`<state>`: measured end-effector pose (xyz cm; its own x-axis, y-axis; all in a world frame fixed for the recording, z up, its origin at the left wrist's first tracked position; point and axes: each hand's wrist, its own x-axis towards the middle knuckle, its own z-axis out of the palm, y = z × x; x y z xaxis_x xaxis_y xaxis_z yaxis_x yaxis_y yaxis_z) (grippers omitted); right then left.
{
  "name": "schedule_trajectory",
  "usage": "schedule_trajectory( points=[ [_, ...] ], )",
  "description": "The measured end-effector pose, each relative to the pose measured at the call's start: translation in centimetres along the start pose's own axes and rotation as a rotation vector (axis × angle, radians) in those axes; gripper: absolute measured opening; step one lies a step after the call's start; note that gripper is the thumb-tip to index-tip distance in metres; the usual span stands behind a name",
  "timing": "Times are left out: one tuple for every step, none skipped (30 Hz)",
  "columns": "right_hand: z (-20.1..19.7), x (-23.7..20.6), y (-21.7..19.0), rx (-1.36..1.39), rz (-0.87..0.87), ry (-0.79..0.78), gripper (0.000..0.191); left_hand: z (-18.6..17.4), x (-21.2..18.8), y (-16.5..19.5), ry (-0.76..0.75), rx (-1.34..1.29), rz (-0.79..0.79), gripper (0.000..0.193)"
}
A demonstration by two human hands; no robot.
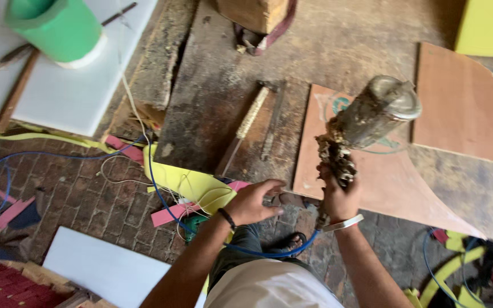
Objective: The person hammers tacks along the edge of an upholstered sofa frame, arranges the brown seat cushions on a white sheet, and carries a curved plywood template to the workbench. They gather yellow foam sheets from a pile, align the plywood template on top of a foam sheet, and cut the foam around the template with a hand saw.
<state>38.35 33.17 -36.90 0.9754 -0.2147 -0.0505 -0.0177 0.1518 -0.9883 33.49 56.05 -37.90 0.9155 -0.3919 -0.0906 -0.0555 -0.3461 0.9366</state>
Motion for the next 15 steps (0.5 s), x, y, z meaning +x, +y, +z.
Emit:
schedule_trajectory(
  points=[
    [3.4,-0.1,0.5,0.007,-0.032,-0.094,0.049,-0.8,0.4,0.5,0.041,0.023,0.048,0.071],
    [6.8,-0.3,0.8,0.014,-0.065,-0.186,0.05,-1.9,0.8,0.8,0.079,0.047,0.098,0.076],
    [9.7,-0.6,0.8,-0.087,-0.087,-0.27,0.068,-3.4,1.2,0.9,0.214,0.049,-0.001,0.065],
    [12.4,-0.9,0.6,-0.191,-0.11,-0.35,0.088,-4.9,1.5,0.8,0.346,0.047,-0.099,0.055],
    [15.0,-0.4,0.4,-0.153,-0.022,-0.496,0.087,-6.6,1.5,0.5,0.475,0.043,-0.197,0.046],
    [17.4,-0.1,0.1,-0.116,0.067,-0.636,0.088,-8.6,1.4,-0.3,0.513,0.084,-0.265,0.05],
    [19.7,0.3,-0.1,-0.08,0.156,-0.769,0.088,-10.9,1.5,-1.4,0.547,0.124,-0.33,0.055],
    [22.0,0.6,-0.1,-0.125,0.15,-0.794,0.09,-13.0,1.6,-2.7,0.582,0.16,-0.397,0.06],
    [24.4,0.8,0.3,-0.17,0.146,-0.822,0.092,-14.8,1.7,-4.3,0.53,0.123,-0.449,0.063],
    [26.5,0.7,0.7,-0.215,0.145,-0.842,0.095,-16.4,1.6,-6.1,0.472,0.086,-0.5,0.066],
    [27.9,0.7,1.2,-0.263,0.076,-0.834,0.09,-17.6,1.6,-8.1,0.409,0.047,-0.547,0.069],
    [29.3,1.0,1.9,-0.311,0.003,-0.83,0.085,-18.3,1.6,-10.1,0.472,-0.088,-0.368,0.063],
    [30.7,1.4,2.6,-0.355,-0.074,-0.829,0.082,-19.1,1.6,-12.1,0.535,-0.217,-0.186,0.057],
    [32.0,1.8,3.4,-0.33,-0.129,-0.828,0.081,-19.9,1.9,-14.0,0.59,-0.345,-0.002,0.052],
    [33.2,2.1,4.1,-0.306,-0.18,-0.822,0.079,-20.5,2.7,-15.8,0.648,-0.465,-0.017,0.047]
  ],
)
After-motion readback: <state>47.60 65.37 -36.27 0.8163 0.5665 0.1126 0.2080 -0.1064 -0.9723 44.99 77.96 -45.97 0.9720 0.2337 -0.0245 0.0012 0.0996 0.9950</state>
